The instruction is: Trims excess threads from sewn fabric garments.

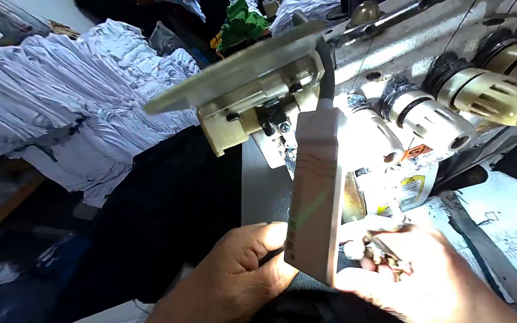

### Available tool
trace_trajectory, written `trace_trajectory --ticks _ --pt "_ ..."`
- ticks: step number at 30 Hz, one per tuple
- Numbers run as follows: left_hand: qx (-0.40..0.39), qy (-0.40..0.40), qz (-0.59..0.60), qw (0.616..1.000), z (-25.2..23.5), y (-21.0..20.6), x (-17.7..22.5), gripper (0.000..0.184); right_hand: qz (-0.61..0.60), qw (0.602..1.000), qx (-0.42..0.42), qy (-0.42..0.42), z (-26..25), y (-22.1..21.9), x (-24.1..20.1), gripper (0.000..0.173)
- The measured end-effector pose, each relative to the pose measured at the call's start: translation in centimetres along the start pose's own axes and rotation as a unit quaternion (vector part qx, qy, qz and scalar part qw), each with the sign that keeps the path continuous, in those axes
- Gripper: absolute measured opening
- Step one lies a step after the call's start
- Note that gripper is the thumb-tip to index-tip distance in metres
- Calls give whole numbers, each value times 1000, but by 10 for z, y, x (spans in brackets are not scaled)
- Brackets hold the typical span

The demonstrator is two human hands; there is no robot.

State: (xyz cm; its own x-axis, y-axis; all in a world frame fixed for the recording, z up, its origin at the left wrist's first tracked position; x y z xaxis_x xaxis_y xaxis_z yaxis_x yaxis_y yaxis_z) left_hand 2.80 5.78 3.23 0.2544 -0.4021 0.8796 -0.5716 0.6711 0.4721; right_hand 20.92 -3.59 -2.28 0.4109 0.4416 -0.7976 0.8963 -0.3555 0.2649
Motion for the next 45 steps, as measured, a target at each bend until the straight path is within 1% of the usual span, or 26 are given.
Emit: trace_trajectory --ticks 2,3,6,9,10,12,14,16,18,19,20,21,22,23,24,25,27,28,30,32,33,35,38,40,41,45 --pt "4 -16 -23 1000 0 -2 0 10 13 999 31 35 -2 -9 0 19" --pt "3 -23 -31 999 0 -2 0 10 3 999 41 34 -3 -10 1 16" --pt "-9 -30 -41 999 1 -1 -1 14 -54 998 29 -33 -4 -1 0 14" --pt "-19 -23 -35 999 1 -1 -1 16 -59 997 3 -52 -6 9 3 14" --pt "-23 -23 -29 999 1 -1 -2 16 -95 993 -16 -66 -6 13 4 12" --pt "-24 -16 -13 999 1 -1 -1 15 -196 971 -53 -125 -8 21 6 4" --pt "-10 -2 -4 1000 2 -1 0 13 -241 953 -28 -183 -9 27 7 12" --pt "0 7 -1 1000 3 -1 1 15 -217 960 17 -178 -9 30 9 14" --pt "4 7 6 1000 4 -1 1 16 -176 970 40 -163 -8 31 9 11" --pt "7 5 3 1000 4 -1 0 17 -124 981 50 -144 -6 31 9 8" --pt "7 3 4 1000 5 -1 0 17 -39 991 64 -110 -4 32 8 7" --pt "4 2 5 1000 5 -1 1 17 67 992 82 -68 -1 33 8 11" --pt "3 4 7 1000 5 -1 1 17 161 981 98 -45 2 33 7 15" --pt "3 7 8 1000 5 -1 2 18 216 969 107 -48 5 35 9 18" --pt "4 11 9 1000 5 -1 3 18 229 965 112 -67 8 37 12 20" --pt "5 12 9 1000 5 -1 3 18 218 966 108 -90 12 41 16 22" --pt "-1 4 12 1000 5 -1 2 18 166 976 76 -119 18 49 15 31" --pt "-4 -4 14 1000 5 -1 1 17 130 983 42 -120 21 52 10 42" --pt "-7 -11 12 1000 5 -1 0 17 49 991 -57 -107 28 51 -9 67" --pt "-3 -5 6 1000 5 -1 1 18 -1 987 -130 -91 35 38 -28 75" --pt "-2 -3 4 1000 5 -1 1 18 -2 985 -155 -81 39 29 -32 74" --pt "-2 -2 5 1000 5 -1 2 17 30 982 -172 -68 41 16 -34 71" --pt "-9 -4 11 1000 5 -1 1 17 116 979 -156 -69 34 11 -35 61" --pt "-9 -4 6 1000 5 -1 1 18 155 975 -141 -77 30 11 -34 52" --pt "-11 -6 2 1000 5 -1 0 18 169 974 -132 -79 28 10 -33 49" --pt "-13 -13 2 1000 6 0 -3 19 185 974 -106 -77 28 7 -26 52"
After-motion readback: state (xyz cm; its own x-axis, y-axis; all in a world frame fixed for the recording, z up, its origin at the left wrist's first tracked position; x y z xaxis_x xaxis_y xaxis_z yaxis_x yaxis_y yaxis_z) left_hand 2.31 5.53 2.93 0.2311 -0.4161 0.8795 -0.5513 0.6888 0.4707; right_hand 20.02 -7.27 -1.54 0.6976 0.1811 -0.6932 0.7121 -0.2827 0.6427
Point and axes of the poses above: each hand's wrist, its own z-axis away from the middle knuckle, its own y-axis out of the back of the hand, x = y × z, the point moved 3 cm from there along -z, towards the middle knuckle, and after that the axes turned 1 degree about x, right-handed, at the moved point
